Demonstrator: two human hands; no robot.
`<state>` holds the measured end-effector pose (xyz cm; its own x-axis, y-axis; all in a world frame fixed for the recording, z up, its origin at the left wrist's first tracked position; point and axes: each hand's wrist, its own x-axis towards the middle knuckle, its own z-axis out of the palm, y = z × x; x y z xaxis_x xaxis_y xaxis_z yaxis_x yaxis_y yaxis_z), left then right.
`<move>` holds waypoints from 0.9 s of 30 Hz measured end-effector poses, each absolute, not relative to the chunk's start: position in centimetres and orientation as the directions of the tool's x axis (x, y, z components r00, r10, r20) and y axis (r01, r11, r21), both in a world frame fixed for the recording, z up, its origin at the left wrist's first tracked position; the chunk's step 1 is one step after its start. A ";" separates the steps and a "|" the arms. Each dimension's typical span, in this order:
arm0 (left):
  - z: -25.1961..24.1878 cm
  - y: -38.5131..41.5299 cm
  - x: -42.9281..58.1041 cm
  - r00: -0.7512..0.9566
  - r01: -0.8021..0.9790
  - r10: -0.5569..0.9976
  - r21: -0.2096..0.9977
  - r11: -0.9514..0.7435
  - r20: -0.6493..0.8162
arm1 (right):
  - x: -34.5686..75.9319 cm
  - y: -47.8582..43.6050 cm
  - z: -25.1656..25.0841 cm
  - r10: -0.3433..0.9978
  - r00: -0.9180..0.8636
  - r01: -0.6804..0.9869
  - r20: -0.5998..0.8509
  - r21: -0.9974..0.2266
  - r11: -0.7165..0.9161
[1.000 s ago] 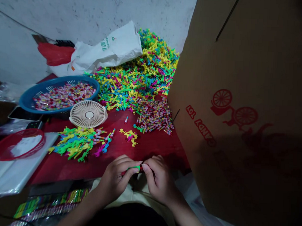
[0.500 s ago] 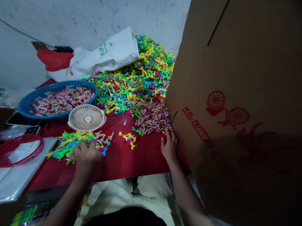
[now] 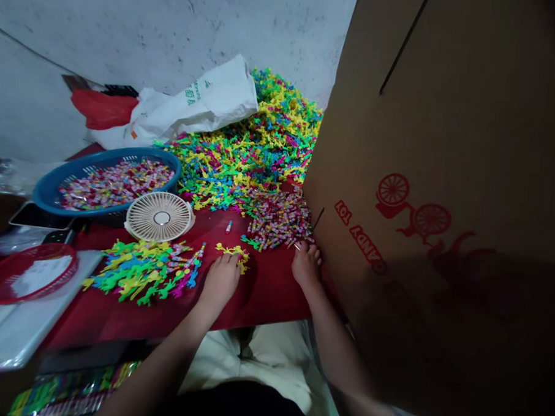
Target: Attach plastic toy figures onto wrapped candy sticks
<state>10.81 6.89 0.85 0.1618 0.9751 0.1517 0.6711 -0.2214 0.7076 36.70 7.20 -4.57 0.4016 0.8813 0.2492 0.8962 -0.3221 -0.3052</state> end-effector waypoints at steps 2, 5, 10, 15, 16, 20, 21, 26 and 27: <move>0.5 7.0 10.3 0.129 0.604 0.983 0.776 -0.181 0.129 | 36.3 6.5 -4.8 0.891 0.383 0.904 0.242 -0.296 -0.308; 0.2 6.9 9.3 0.066 0.462 0.996 0.883 -0.083 0.059 | 35.7 5.2 -5.1 0.897 0.372 0.907 0.241 -0.299 -0.296; 0.5 6.4 7.8 0.083 0.124 0.975 0.973 0.197 -0.208 | 35.2 3.8 -4.8 0.885 0.387 0.891 0.258 -0.353 -0.287; 1.9 5.7 7.4 0.246 -0.085 0.874 0.889 0.450 -0.419 | 35.2 3.3 -4.4 0.889 0.364 0.865 0.279 -0.454 -0.213; 2.0 5.5 7.5 0.266 -0.110 0.857 0.870 0.481 -0.441 | 35.3 3.2 -4.3 0.889 0.360 0.856 0.283 -0.480 -0.194; 2.2 5.2 8.0 0.282 -0.188 0.831 0.822 0.538 -0.479 | 35.8 2.9 -4.0 0.875 0.370 0.786 0.311 -0.607 -0.116; 2.1 5.1 8.2 0.275 -0.203 0.833 0.818 0.538 -0.480 | 35.9 2.8 -3.9 0.869 0.380 0.759 0.317 -0.644 -0.097; 2.1 4.5 9.0 0.225 -0.210 0.868 0.848 0.488 -0.443 | 35.4 1.8 -3.4 0.847 0.454 0.543 0.277 -0.840 -0.016; 2.1 4.3 9.1 0.204 -0.194 0.879 0.863 0.467 -0.430 | 35.0 1.5 -3.3 0.849 0.460 0.488 0.259 -0.873 0.001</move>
<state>9.12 4.35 2.09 0.2036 0.8794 -0.4304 -0.1940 0.4671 0.8627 35.03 1.53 -3.31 0.4604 0.8492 0.2587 0.4884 0.0010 -0.8726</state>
